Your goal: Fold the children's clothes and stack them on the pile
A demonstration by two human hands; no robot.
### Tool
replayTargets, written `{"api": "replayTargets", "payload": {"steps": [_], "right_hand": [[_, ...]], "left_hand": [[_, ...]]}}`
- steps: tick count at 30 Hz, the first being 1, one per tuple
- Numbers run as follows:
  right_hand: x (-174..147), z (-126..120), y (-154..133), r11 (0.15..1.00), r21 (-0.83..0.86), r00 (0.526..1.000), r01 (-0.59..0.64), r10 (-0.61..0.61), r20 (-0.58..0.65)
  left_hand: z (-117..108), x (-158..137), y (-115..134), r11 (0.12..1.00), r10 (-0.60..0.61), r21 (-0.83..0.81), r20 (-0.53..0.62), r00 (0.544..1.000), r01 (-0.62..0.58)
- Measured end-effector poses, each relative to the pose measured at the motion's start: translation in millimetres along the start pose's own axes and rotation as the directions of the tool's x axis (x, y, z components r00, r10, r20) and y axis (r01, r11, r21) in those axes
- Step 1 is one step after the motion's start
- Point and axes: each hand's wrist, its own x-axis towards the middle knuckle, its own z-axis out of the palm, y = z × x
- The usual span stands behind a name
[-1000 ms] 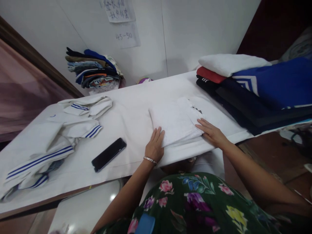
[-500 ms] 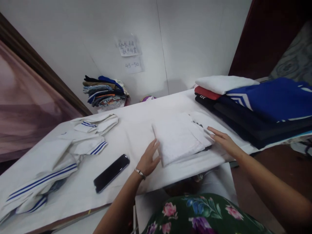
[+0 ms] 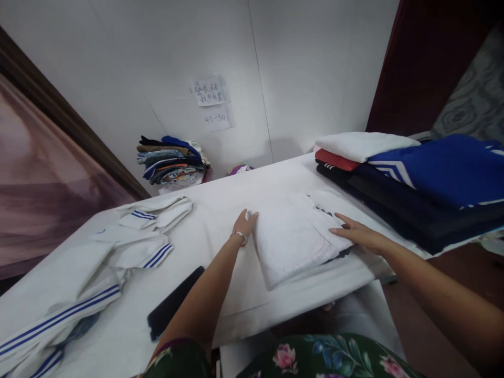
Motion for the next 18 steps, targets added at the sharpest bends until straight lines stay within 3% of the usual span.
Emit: {"api": "replayTargets", "payload": {"steps": [4, 9, 12, 14, 18], "right_hand": [[-5, 5, -10, 0.985, 0.152, 0.996, -0.077, 0.071, 0.050], [0, -1, -19, 0.972, 0.229, 0.999, -0.049, 0.042, 0.032], [23, -17, -32, 0.990, 0.143, 0.999, -0.011, 0.005, 0.040], [48, -29, -50, 0.998, 0.055, 0.994, 0.018, -0.024, 0.108], [113, -34, -114, 0.944, -0.231, 0.941, 0.235, -0.161, 0.298]], "left_hand": [[11, 30, 21, 0.996, -0.076, 0.044, 0.118, 0.990, 0.071], [9, 32, 32, 0.988, -0.144, -0.012, 0.263, 0.954, 0.153], [-10, 21, 26, 0.974, -0.199, -0.042, 0.308, 0.930, 0.222], [-27, 8, 18, 0.952, -0.238, -0.095, 0.364, 0.901, 0.290], [-53, -41, -2, 0.847, -0.262, -0.267, 0.544, 0.797, 0.460]]}}
